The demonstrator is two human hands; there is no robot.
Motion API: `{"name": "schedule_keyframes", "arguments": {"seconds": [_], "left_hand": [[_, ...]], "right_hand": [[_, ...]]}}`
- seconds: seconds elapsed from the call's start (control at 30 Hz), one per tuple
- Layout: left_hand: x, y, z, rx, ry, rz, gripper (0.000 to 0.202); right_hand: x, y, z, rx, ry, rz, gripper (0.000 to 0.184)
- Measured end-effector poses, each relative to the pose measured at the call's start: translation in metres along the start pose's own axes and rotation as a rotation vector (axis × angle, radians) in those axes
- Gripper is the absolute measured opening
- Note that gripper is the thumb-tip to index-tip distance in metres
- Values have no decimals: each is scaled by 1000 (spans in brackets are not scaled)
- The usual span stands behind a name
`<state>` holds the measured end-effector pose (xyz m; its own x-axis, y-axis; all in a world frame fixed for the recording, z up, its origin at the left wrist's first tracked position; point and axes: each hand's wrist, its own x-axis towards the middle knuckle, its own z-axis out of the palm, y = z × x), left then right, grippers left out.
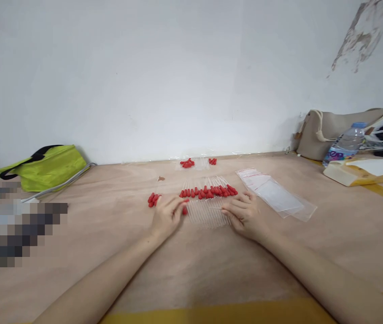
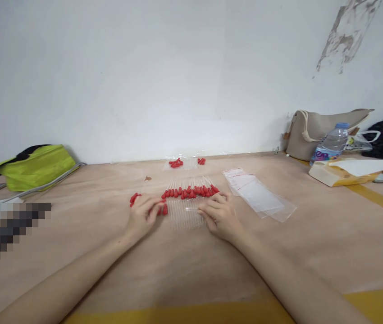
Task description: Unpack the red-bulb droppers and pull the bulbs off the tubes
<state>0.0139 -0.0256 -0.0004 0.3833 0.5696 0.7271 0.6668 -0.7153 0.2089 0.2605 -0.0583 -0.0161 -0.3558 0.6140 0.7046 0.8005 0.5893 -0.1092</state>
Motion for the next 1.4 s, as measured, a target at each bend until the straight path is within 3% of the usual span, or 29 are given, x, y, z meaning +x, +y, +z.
{"name": "schedule_keyframes", "arguments": {"seconds": [0.1, 0.2, 0.4, 0.67, 0.9, 1.1, 1.27, 1.4], "left_hand": [[11, -15, -9, -84, 55, -165, 20], [20, -32, -14, -52, 28, -248, 24], [29, -64, -27, 18, -141, -454, 30], [28, -57, -31, 47, -320, -539, 21], [23, -55, -25, 46, -391, -397, 18], [24, -50, -26, 37, -392, -396, 28], [25, -44, -31, 45, -341, -390, 27], [26, -38, -36, 102, -309, -347, 25]], "right_hand": [[2, 3, 1, 3, 10, 148, 24], [4, 0, 9, 40, 3, 216, 23], [6, -5, 19, 16, 4, 233, 23], [9, -6, 21, -88, -18, 150, 20], [10, -12, 19, -45, -100, 87, 19], [8, -13, 11, 9, -180, 63, 28], [6, -10, 7, 43, -208, 53, 39], [6, -5, 5, 21, -183, 99, 36]]}}
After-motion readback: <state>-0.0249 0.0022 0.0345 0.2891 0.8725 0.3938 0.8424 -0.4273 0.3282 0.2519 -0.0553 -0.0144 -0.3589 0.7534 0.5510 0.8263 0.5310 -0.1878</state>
